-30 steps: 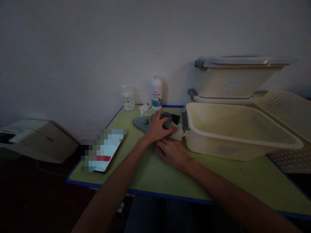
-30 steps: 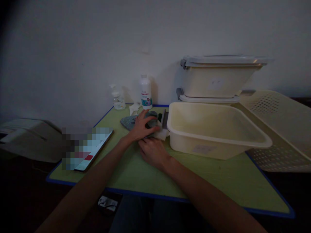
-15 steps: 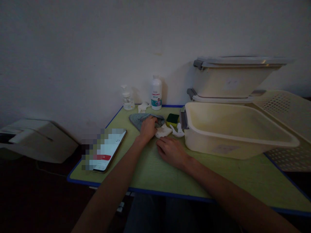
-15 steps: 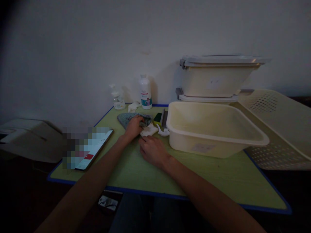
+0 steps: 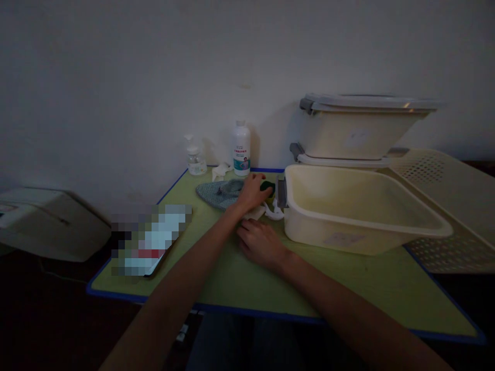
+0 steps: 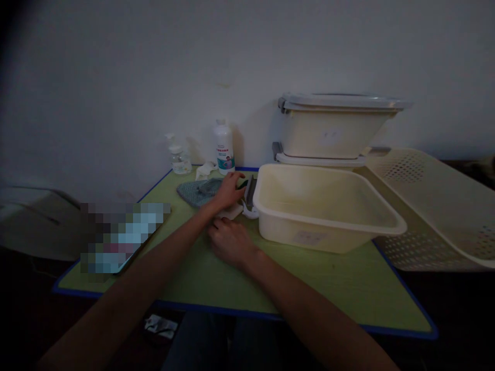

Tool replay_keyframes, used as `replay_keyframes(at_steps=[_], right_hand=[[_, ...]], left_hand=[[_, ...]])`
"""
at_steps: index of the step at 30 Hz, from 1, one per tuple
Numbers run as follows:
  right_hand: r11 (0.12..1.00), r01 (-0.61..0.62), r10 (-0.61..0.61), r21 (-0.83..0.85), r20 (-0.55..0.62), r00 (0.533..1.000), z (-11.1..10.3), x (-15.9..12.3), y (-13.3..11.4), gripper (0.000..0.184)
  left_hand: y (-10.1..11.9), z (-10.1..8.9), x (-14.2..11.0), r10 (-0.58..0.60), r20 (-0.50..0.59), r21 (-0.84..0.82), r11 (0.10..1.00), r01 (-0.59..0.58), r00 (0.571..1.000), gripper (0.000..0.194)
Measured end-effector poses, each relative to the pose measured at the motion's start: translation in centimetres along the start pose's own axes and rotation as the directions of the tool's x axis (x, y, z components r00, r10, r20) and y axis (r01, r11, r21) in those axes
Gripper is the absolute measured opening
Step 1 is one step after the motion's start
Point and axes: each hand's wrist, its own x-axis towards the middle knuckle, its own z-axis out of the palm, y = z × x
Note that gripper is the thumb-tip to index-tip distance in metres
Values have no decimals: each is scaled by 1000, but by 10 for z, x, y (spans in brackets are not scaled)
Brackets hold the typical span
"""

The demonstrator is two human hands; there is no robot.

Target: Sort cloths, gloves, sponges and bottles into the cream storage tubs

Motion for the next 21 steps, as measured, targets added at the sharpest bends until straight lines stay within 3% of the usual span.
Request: replay_keyframes(at_steps=[5,12,17,21], right_hand=[[1000,-1,1,21,-18,1000,5,1,7,23],[998,11,-9,55,-31,999,5,1,9,20],[998,7,-7,60,-5,1000,2,1,9,21],[994,-31,31,101,-3,1000,3,3,9,21]], left_hand=[[-3,20,7,-132,104,-5,991,133,986,47],[-12,25,11,-142,62,-206,967,152,988,46],[-14,22,16,-195,-72,-430,891,146,978,42],[-9,6,18,-291,-238,-629,773,81,926,44]])
